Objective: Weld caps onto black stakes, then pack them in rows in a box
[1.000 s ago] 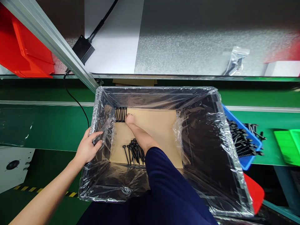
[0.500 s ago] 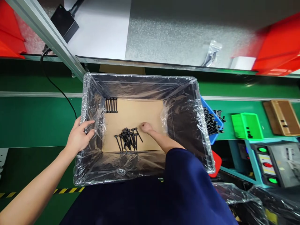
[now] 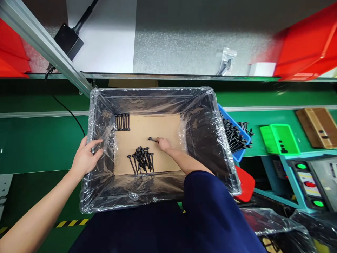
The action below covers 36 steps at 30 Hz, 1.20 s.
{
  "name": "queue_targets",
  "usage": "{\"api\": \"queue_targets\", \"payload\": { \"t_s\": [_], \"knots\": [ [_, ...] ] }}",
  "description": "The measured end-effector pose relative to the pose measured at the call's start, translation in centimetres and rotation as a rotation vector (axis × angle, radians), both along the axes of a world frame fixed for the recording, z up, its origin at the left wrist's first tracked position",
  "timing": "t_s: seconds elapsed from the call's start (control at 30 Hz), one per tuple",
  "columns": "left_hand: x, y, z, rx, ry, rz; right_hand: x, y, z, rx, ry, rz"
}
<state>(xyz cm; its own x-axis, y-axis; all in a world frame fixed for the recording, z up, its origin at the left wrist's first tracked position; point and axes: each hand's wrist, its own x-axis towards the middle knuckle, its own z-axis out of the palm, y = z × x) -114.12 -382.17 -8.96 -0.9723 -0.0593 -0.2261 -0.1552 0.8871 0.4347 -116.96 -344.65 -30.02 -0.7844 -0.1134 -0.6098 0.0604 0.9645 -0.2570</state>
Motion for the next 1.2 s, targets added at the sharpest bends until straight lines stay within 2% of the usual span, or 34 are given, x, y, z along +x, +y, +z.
{"api": "queue_targets", "payload": {
  "t_s": [0.07,0.13,0.37,0.47,0.57,1.0,1.1,1.2],
  "knots": [
    [0.0,0.0,0.0,-0.007,0.003,0.001,-2.6,-0.1,0.3,-0.007,0.063,0.007],
    [0.1,0.0,-0.1,-0.011,0.010,0.000,-5.1,-1.3,0.2,-0.025,0.080,-0.010],
    [0.4,0.1,-0.1,0.013,0.017,-0.008,-11.5,-11.1,-2.9,-0.206,-0.019,-0.261],
    [0.4,0.1,0.0,0.033,0.014,-0.006,-13.6,-14.5,-3.9,-0.222,0.014,-0.292],
    [0.4,0.0,0.0,0.052,0.007,-0.004,-15.1,-16.5,-4.3,-0.214,0.020,-0.274],
    [0.5,-0.1,-0.1,0.053,-0.001,0.014,-16.5,-17.2,-3.1,-0.171,0.018,-0.198],
    [0.5,-0.1,-0.1,0.042,-0.005,0.016,-16.5,-16.1,-2.1,-0.157,0.024,-0.185],
    [0.3,-0.2,-0.1,0.030,0.023,-0.009,-14.7,-12.9,-0.9,-0.160,0.051,-0.165]
  ]
}}
